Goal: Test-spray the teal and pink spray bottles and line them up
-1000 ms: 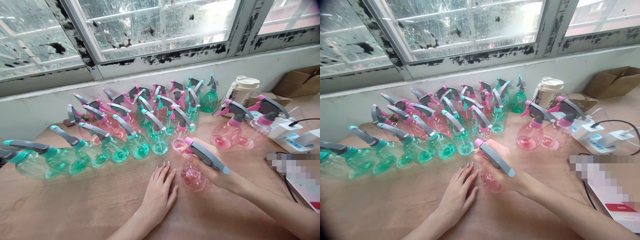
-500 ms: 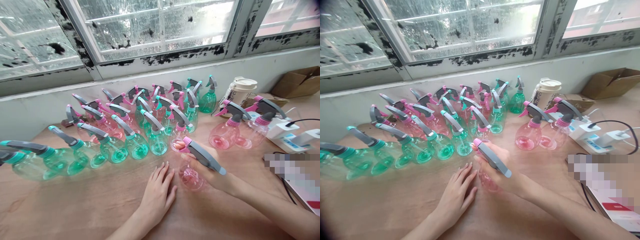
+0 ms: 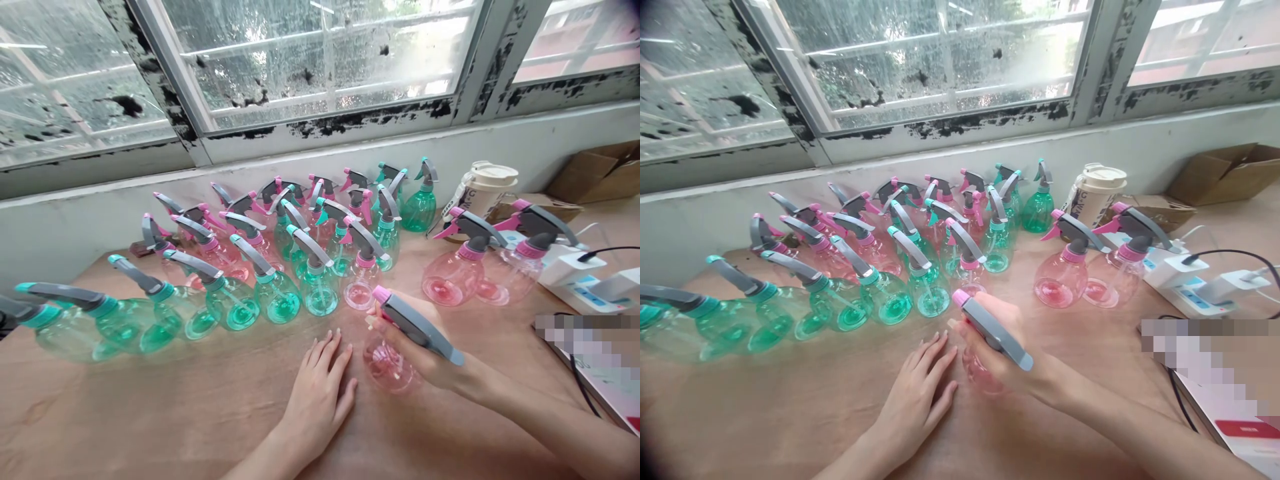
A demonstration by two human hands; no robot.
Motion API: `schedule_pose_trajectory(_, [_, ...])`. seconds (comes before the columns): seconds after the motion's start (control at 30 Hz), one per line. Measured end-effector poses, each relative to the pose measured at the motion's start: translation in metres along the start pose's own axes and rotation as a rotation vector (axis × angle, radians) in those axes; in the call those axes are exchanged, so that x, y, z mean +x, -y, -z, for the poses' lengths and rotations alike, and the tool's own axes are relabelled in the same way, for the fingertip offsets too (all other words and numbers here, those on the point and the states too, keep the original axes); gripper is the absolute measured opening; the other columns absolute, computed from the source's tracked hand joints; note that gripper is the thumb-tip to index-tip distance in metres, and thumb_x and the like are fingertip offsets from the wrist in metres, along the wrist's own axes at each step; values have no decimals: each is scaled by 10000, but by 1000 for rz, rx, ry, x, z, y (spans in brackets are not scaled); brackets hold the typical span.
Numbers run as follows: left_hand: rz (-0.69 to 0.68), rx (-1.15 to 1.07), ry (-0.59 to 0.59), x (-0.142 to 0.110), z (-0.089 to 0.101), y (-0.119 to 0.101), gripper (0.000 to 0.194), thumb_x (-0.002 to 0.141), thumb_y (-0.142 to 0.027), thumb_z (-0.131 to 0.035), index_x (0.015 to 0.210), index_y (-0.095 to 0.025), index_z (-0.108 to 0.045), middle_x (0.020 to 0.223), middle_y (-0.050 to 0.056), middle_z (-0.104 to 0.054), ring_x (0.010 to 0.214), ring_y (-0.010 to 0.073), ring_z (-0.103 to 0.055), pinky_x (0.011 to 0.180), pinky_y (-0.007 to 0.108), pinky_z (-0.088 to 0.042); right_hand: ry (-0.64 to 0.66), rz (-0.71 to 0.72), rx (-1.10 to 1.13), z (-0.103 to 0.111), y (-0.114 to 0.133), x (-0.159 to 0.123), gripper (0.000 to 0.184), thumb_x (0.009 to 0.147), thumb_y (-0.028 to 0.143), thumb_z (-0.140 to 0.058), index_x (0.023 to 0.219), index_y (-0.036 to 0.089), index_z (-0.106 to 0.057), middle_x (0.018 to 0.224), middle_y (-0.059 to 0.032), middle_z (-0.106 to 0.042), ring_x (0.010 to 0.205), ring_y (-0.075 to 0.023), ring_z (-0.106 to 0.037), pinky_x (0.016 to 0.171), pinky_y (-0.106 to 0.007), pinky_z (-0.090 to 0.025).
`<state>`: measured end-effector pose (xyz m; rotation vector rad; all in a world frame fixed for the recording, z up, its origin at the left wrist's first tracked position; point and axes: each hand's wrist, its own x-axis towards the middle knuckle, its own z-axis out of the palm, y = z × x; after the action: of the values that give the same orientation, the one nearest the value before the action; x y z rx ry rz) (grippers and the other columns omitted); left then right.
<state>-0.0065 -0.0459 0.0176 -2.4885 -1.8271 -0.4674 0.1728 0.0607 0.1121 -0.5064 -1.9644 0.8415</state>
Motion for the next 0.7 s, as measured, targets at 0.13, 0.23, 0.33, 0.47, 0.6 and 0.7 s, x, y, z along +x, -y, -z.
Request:
schedule_pose_trajectory(0.13, [0, -1, 2, 0, 0, 0, 407, 927, -230, -537, 1325, -143, -534, 1430, 185, -509, 1334, 318, -476, 1046, 551, -458, 21, -81, 79, -1, -5, -5, 174, 910, 240, -543, 759, 228, -458, 648, 45, -452, 520, -103, -453, 476, -220, -411])
schedule_pose_trajectory(0.23, [4, -3, 1, 0, 0, 0, 406, 926, -236, -542, 1323, -151, -533, 1433, 178, -507, 1339, 312, -471, 1049, 537, -460, 31, -136, 117, -2, -10, -10, 41, 927, 269, -543, 913, 231, -551, 719, 19, -528, 583, -128, -525, 537, -243, -474])
schedule_pose_trajectory(0.33, [7, -2, 0, 0, 1, 0, 407, 926, -237, -541, 1326, -163, -529, 1438, 166, -506, 1342, 305, -469, 1057, 528, -456, 31, -126, 107, -4, -14, -15, 117, 940, 258, -527, 1039, 230, -583, 836, -20, -608, 700, -161, -606, 639, -281, -533])
schedule_pose_trajectory(0.47, [3, -1, 1, -1, 1, 0, 407, 928, -243, -541, 1325, -154, -530, 1439, 173, -503, 1340, 315, -469, 1050, 540, -459, 9, -110, 91, -5, -16, -17, 80, 938, 250, -535, 999, 233, -583, 862, -28, -624, 734, -176, -628, 658, -299, -548])
schedule_pose_trajectory(0.6, [8, -4, 2, 0, 1, -1, 409, 930, -248, -542, 1329, -161, -528, 1440, 168, -505, 1335, 316, -476, 1047, 546, -459, 0, -81, 68, -5, -15, -17, 28, 934, 224, -541, 952, 234, -560, 763, 1, -555, 641, -151, -569, 567, -266, -499])
schedule_pose_trajectory(0.7, [9, -2, 8, 0, 1, -1, 405, 932, -253, -541, 1325, -157, -532, 1437, 168, -508, 1335, 317, -475, 1048, 550, -457, -7, -57, 55, -5, -14, -17, 45, 931, 196, -545, 908, 233, -535, 723, 23, -496, 590, -125, -506, 540, -246, -461])
